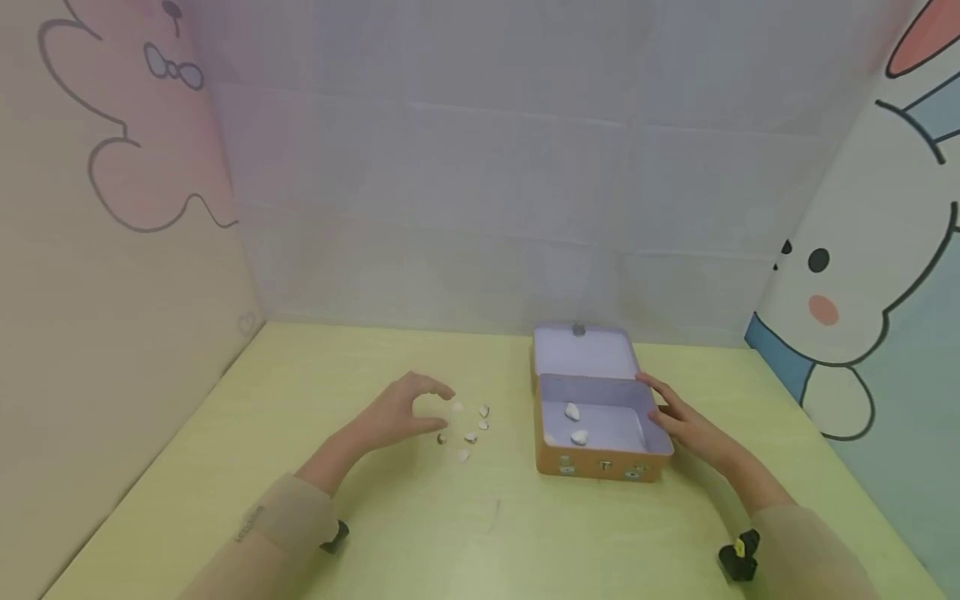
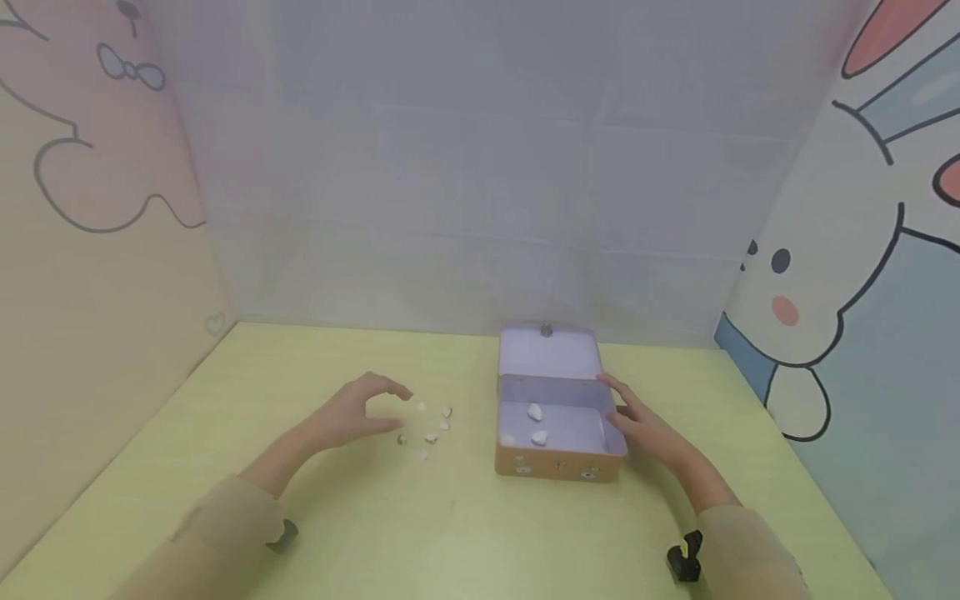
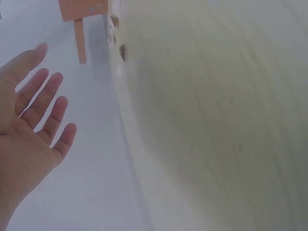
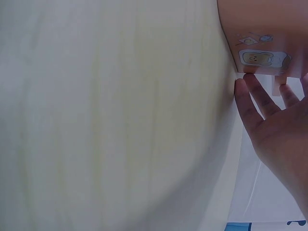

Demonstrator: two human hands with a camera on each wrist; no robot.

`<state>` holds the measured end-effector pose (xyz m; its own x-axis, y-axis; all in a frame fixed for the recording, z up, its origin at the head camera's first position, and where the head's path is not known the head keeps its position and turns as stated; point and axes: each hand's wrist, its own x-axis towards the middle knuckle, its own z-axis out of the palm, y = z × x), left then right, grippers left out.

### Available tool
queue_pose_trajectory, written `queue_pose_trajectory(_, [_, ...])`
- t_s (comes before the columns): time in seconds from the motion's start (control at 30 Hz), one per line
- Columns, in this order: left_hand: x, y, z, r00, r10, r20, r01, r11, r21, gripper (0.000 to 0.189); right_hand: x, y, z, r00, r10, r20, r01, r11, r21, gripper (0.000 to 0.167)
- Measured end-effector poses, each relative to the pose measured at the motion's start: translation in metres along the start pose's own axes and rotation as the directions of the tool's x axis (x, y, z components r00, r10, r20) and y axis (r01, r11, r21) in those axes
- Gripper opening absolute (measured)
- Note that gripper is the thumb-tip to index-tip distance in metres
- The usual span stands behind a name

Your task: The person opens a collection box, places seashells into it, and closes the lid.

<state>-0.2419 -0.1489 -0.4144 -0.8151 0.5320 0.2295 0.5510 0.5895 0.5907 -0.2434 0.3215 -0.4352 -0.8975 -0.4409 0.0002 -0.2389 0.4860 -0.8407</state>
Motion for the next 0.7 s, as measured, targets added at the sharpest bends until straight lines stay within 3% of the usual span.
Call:
queue_pose_trajectory(0.13, [-0.001, -0.008, -0.001, 0.998, -0.009, 0.059, 0.008, 1.0, 0.01, 0.04, 0.0, -0.001, 0.0, 1.0, 0.011, 0.004, -0.011, 1.0, 0.005, 0.059])
queue_pose_trajectory(0.37, [0.0, -0.021, 0.0, 0.984, -0.086, 0.158, 0.087, 0.996, 0.004, 0.041, 0.0, 0.0, -0.001, 1.0, 0.024, 0.011, -0.024, 1.0, 0.012, 0.06])
queue_pose_trajectory(0.7, [0.003, -0.027, 0.002, 0.954, -0.065, 0.292, 0.07, 0.998, -0.005, 0.037, 0.0, 0.0, -0.001, 0.999, 0.035, 0.008, -0.035, 0.999, 0.002, 0.061])
